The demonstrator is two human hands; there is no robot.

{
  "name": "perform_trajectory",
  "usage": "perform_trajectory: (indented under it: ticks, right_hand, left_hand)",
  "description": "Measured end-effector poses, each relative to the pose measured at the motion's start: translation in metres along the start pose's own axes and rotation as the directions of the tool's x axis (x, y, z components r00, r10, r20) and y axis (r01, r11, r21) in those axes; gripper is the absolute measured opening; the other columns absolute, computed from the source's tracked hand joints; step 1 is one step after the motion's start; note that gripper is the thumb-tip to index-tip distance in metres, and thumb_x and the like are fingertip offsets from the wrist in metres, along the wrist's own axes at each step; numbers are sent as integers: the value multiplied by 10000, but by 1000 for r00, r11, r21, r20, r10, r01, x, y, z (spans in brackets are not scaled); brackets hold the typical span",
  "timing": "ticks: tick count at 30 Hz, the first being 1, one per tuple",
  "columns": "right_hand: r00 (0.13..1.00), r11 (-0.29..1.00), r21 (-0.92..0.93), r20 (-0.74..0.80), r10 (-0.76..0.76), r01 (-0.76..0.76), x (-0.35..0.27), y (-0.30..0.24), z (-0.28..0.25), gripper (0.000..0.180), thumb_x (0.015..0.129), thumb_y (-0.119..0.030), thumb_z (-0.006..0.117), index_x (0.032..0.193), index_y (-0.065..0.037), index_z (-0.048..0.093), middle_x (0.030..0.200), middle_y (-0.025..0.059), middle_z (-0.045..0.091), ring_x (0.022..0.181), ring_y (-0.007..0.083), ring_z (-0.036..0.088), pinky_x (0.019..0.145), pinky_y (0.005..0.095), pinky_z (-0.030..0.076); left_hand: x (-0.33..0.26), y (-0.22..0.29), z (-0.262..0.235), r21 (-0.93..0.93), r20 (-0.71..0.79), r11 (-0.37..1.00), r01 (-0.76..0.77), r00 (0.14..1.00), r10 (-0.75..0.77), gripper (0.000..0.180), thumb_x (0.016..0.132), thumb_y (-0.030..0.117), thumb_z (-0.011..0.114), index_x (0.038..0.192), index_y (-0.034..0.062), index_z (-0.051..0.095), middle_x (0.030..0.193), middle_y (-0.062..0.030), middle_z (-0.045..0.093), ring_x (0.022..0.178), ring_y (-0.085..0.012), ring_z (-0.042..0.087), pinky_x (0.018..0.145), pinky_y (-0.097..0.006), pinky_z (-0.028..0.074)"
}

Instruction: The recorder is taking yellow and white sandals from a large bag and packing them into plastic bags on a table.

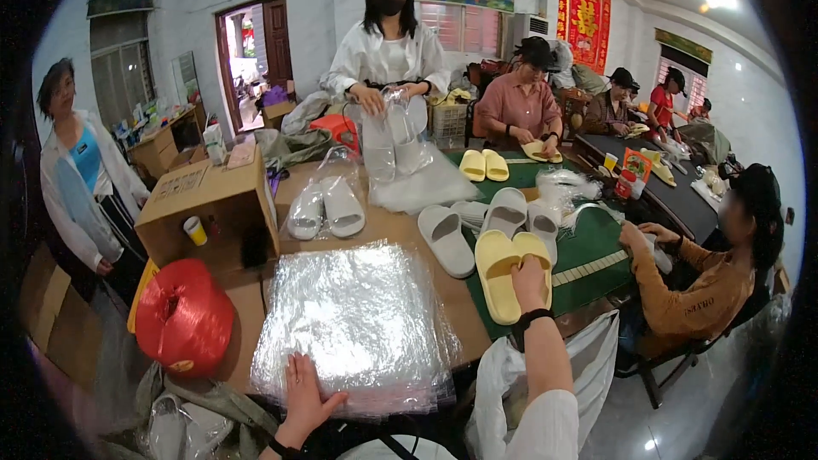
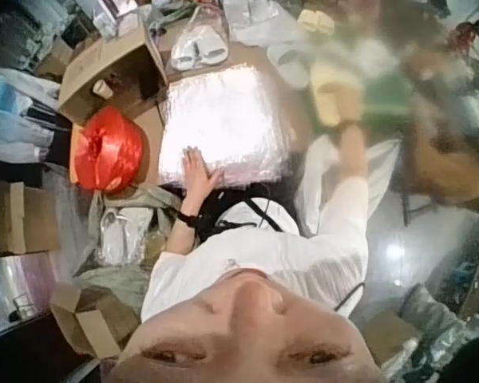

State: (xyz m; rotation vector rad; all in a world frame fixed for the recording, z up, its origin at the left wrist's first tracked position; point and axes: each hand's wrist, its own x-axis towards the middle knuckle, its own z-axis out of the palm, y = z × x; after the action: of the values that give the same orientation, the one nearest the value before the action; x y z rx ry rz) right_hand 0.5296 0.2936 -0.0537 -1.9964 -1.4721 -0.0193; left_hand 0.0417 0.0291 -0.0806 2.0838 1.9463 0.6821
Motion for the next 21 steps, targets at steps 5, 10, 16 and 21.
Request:
perform_trajectory:
  ticks: [5, 10, 16, 21]
  right_hand:
    - [992, 994, 57, 70, -101, 97, -30, -15, -7, 362, 841, -319, 700, 923, 31, 649, 875, 247, 687, 861, 426, 669, 770, 488, 528]
    - [971, 988, -59, 203, -125, 140, -69, -35, -6, 382, 834, -356, 691, 877, 16, 619, 875, 254, 687, 843, 417, 674, 755, 492, 532]
    - [971, 969, 149, 105, -214, 197, -75, -10, -13, 262, 858, -220, 684, 929, 29, 644, 852, 217, 672, 831, 385, 663, 731, 470, 514]
    - [993, 842, 526, -34, -115, 116, -99, 1, -57, 181, 951, -121, 605, 1014, 43, 649, 839, 124, 675, 780, 245, 651, 694, 374, 513]
  left_hand:
    - [11, -6, 5, 89, -16, 993, -76, 997, 78, 1061, 837, 596, 694, 1482, -122, 253, 1525, -443, 170, 1450, -580, 119, 1179, -612, 120]
    - [12, -5, 4, 230, 11, 972, -45, 999, 43, 1005, 852, 666, 625, 1499, -42, 323, 1513, -444, 211, 1434, -577, 186, 1165, -603, 192]
    - [15, 21, -10, 233, 90, 970, 74, 991, -97, 1035, 843, 755, 548, 1498, -23, 358, 1507, -438, 237, 1425, -570, 220, 1145, -600, 239]
    - [26, 5, -19, 134, 7, 970, -201, 979, 202, 911, 861, 704, 568, 1398, -27, 486, 1443, -352, 431, 1374, -548, 342, 1155, -554, 277]
